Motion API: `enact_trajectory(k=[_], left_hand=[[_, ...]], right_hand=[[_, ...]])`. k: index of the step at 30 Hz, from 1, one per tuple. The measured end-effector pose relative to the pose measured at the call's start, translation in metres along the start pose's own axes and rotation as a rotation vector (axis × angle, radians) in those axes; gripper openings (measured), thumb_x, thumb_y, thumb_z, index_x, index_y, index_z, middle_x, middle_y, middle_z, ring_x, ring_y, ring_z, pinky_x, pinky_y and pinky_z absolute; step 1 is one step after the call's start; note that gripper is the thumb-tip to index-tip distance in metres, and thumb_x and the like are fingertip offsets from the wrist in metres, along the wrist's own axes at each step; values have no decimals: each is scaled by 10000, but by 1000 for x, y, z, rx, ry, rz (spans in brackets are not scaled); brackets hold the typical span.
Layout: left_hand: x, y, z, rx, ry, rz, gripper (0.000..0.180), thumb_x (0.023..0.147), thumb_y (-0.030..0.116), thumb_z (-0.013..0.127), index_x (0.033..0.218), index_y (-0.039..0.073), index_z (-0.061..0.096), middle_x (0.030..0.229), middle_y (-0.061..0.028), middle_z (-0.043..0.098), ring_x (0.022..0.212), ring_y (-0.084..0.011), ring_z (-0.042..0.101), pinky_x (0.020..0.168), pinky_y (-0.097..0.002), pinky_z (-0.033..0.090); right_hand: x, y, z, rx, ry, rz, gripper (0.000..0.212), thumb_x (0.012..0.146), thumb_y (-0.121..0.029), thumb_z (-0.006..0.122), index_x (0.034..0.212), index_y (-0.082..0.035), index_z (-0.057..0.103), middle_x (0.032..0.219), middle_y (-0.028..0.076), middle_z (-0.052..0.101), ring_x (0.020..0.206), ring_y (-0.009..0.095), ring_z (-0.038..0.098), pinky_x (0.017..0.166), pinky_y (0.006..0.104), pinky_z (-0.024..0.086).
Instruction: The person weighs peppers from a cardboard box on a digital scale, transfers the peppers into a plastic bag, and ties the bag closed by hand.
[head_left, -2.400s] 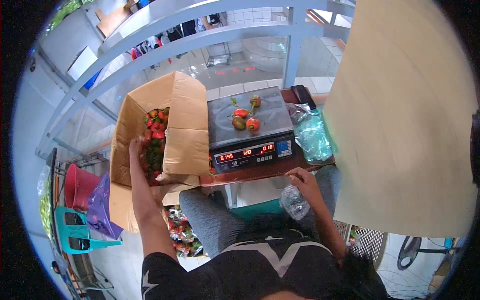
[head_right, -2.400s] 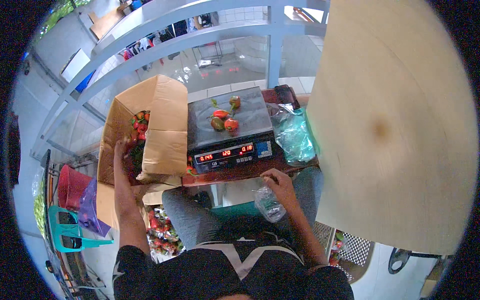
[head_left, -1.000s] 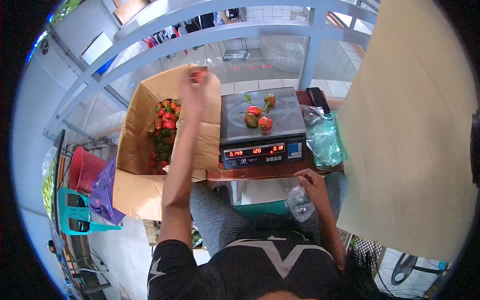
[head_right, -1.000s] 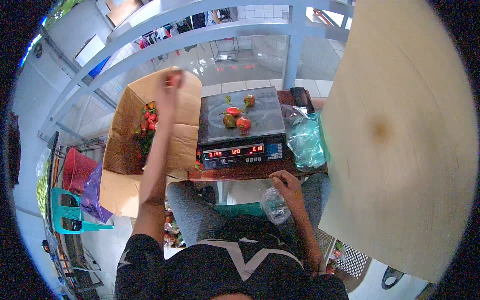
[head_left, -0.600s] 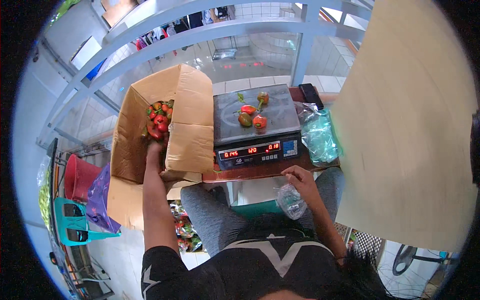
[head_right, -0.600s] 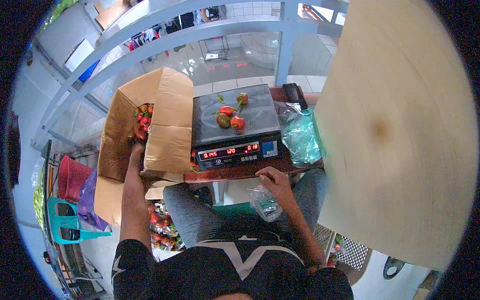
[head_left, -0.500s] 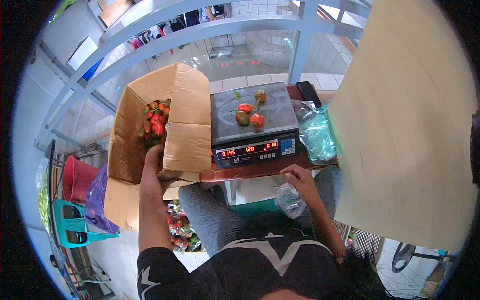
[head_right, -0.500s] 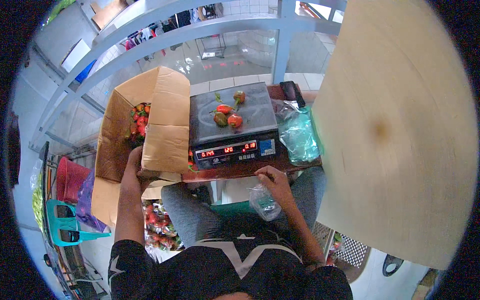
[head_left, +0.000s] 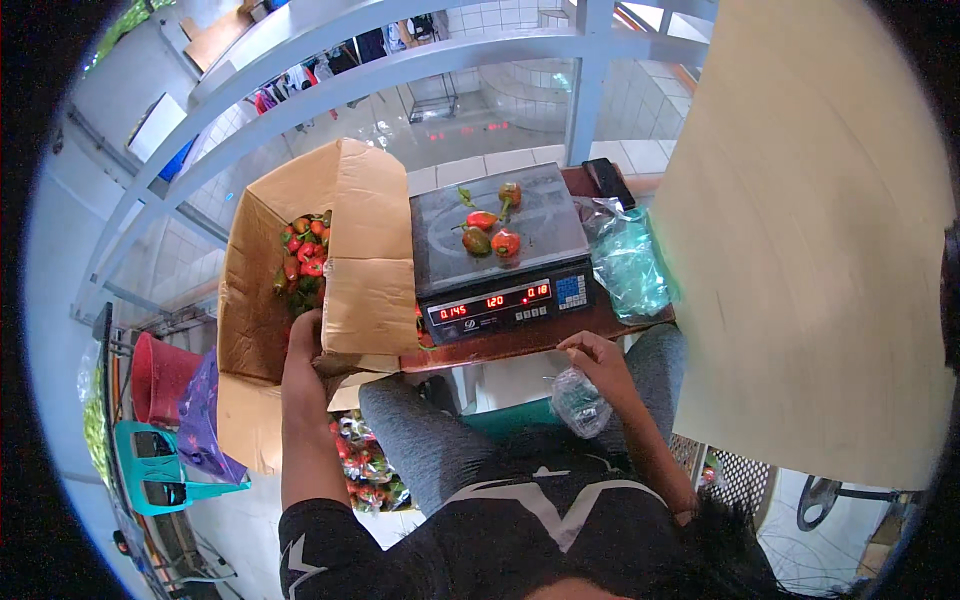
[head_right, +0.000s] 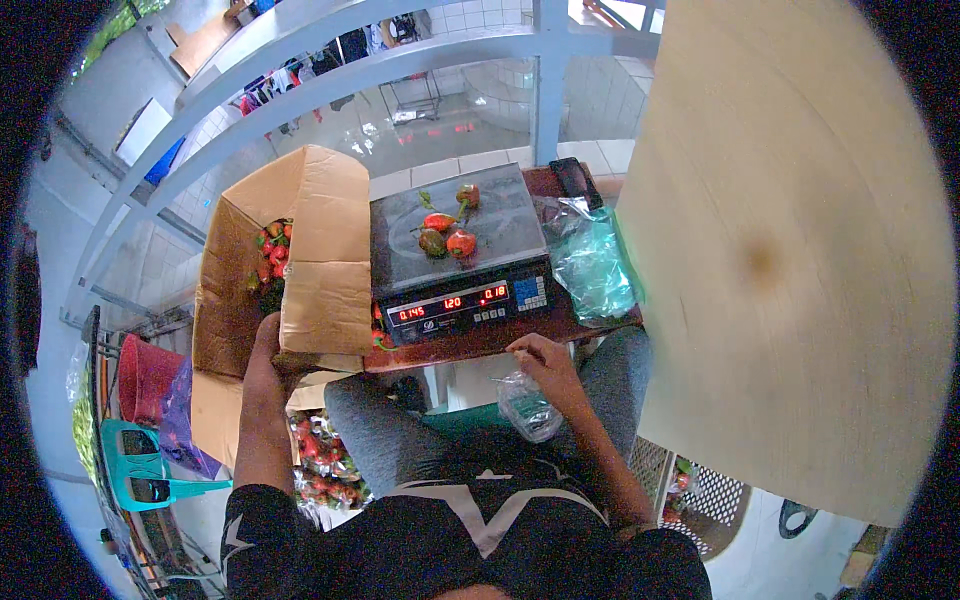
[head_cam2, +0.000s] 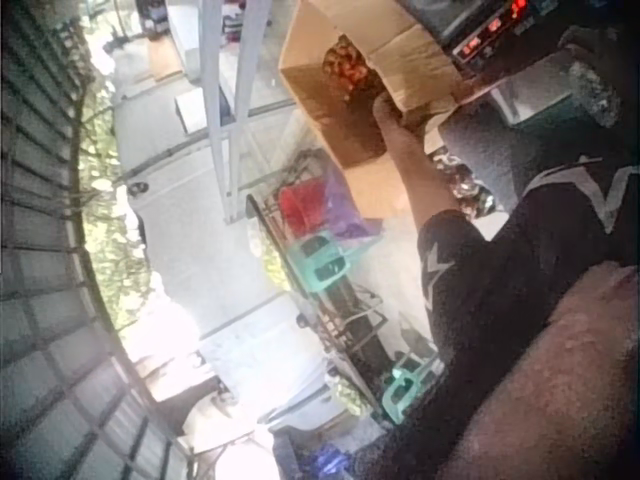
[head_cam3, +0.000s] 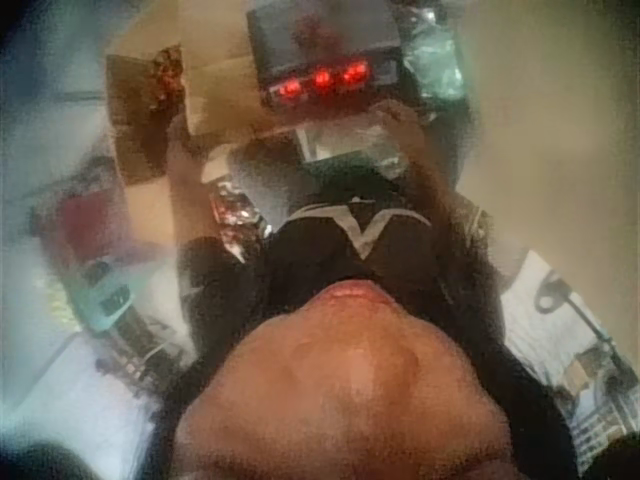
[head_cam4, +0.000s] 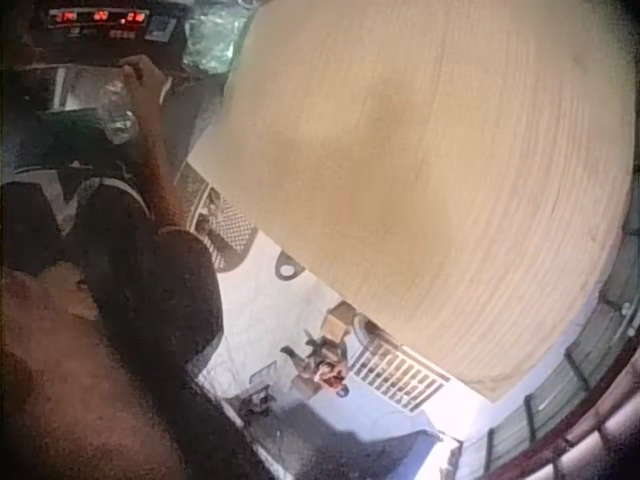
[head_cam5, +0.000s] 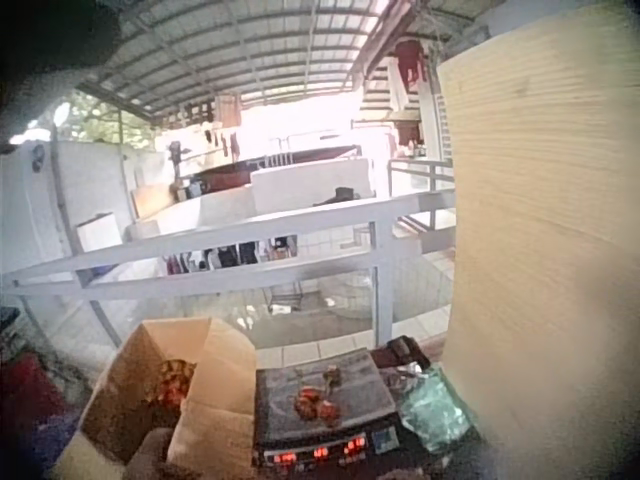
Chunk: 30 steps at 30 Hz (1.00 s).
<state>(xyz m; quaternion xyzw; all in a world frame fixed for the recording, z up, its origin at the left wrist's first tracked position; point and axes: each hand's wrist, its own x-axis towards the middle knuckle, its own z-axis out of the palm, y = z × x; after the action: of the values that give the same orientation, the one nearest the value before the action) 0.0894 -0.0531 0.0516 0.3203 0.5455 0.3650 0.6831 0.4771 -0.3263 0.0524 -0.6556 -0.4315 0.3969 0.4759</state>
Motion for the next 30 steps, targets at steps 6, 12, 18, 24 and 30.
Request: enact_trajectory(k=[6,12,18,24,30], left_hand=[[20,-9,-19,8,67,9,234,666,195,551,800,29,647,771,-115,616,654,-252,565,623,-350,447],[7,-13,-21,103,-88,112,408,816,363,464,1040,30,541,1016,-136,566,893,-276,546,766,-394,461],[-80,8,45,-1,-163,76,437,859,392,454,1100,32,514,1037,-137,558,928,-276,542,771,-404,468],[-4,-12,1,101,-54,55,372,854,346,473,1057,40,528,938,-124,567,838,-256,551,692,-378,470],[60,-24,-36,338,67,87,307,849,301,492,1014,48,541,839,-111,575,747,-236,560,612,-352,472]], right_hand=[[-4,4,-4,-19,22,-16,179,813,-161,527,906,-29,603,755,59,575,670,136,532,623,272,431],[-8,14,-3,-69,37,9,178,814,-164,528,908,-32,601,744,60,574,666,137,539,620,278,436],[-2,13,4,-67,-8,21,174,815,-153,521,910,-32,601,750,68,577,660,142,541,626,277,437],[0,14,2,-71,-11,1,172,816,-156,518,905,-32,600,778,65,581,682,142,540,639,276,437],[-2,8,3,-38,-1,-16,173,814,-153,516,904,-31,600,782,61,579,687,144,538,642,276,437]])
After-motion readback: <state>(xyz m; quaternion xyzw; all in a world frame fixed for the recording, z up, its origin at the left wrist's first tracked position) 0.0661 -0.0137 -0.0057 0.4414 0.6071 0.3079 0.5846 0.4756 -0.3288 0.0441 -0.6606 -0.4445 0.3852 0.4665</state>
